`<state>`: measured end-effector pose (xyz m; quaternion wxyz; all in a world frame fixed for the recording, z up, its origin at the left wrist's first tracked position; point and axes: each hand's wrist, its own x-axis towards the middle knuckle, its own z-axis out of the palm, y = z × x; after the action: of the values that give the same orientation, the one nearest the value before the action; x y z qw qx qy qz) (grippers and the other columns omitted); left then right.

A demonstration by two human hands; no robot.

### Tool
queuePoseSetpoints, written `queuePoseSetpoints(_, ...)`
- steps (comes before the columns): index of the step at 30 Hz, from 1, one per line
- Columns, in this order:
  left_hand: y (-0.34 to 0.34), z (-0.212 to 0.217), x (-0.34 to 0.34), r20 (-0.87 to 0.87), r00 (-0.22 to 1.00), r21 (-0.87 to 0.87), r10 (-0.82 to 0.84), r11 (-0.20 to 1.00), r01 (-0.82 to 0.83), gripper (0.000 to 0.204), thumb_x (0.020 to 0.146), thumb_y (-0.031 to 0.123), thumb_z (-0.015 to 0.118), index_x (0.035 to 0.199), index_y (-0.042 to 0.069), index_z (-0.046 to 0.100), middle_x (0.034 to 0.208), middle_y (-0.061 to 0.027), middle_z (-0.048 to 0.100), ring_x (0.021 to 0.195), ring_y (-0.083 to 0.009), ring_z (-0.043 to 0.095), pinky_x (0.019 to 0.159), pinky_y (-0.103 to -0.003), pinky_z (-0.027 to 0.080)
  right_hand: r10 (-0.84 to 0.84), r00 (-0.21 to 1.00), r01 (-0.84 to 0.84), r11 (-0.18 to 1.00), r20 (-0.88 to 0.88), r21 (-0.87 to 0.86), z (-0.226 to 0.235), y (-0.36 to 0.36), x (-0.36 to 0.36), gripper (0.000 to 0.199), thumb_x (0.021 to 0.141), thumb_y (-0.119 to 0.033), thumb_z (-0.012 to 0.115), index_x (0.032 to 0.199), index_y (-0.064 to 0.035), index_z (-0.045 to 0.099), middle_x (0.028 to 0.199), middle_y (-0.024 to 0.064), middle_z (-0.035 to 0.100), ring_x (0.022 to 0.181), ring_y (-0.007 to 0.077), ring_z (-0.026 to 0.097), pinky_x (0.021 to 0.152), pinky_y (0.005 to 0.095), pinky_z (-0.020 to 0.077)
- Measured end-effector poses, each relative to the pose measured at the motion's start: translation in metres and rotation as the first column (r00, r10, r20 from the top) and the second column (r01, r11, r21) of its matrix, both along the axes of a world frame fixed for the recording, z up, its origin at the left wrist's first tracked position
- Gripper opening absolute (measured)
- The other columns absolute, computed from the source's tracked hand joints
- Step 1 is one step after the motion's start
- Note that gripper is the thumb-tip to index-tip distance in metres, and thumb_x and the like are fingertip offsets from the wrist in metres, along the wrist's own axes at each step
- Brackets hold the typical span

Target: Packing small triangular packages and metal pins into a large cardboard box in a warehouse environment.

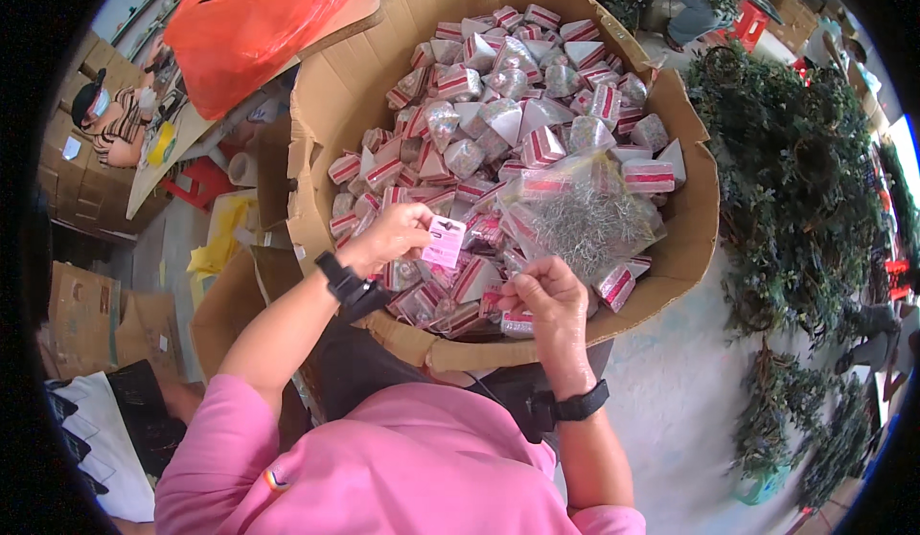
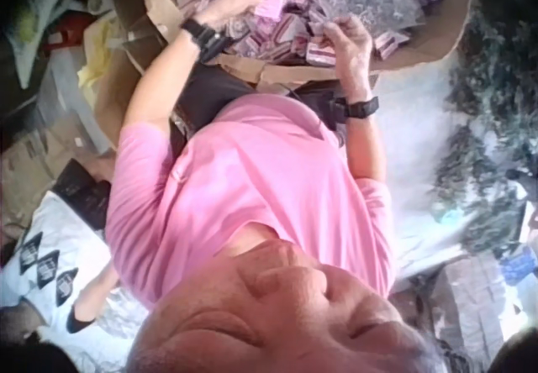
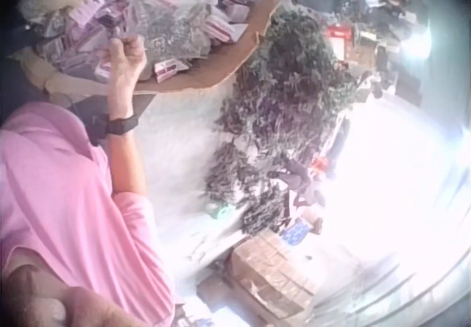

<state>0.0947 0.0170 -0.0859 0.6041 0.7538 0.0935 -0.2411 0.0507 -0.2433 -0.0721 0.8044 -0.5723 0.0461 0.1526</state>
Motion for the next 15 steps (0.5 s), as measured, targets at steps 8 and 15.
queuePoseSetpoints(8,-0.025,0.035,-0.039,0.076,0.993,-0.072,0.091,0.994,-0.086,0.006,0.083,0.005,0.059,0.088,0.003,0.056,0.069,0.0004,0.059,0.055,-0.0063,0.054,0.050,-0.020,0.042,0.093,0.932,0.056,0.918,0.349,-0.392,0.007,0.028,-0.003,0.003,0.078,0.001,0.062,0.081,-0.0014,0.061,0.084,0.0036,0.054,0.071,0.0115,0.055,0.060,0.0248,0.0453)
queuePoseSetpoints(15,-0.034,0.041,-0.043,0.051,0.998,0.010,-0.038,0.999,0.037,0.007,0.083,0.003,0.057,0.089,0.001,0.054,0.069,-0.0016,0.059,0.056,-0.0072,0.056,0.051,-0.023,0.046,0.309,0.898,-0.255,0.946,0.313,-0.201,0.005,0.045,-0.013,0.004,0.080,-0.003,0.066,0.081,-0.0037,0.062,0.079,-0.0006,0.057,0.068,0.0085,0.049,0.060,0.0235,0.0401)
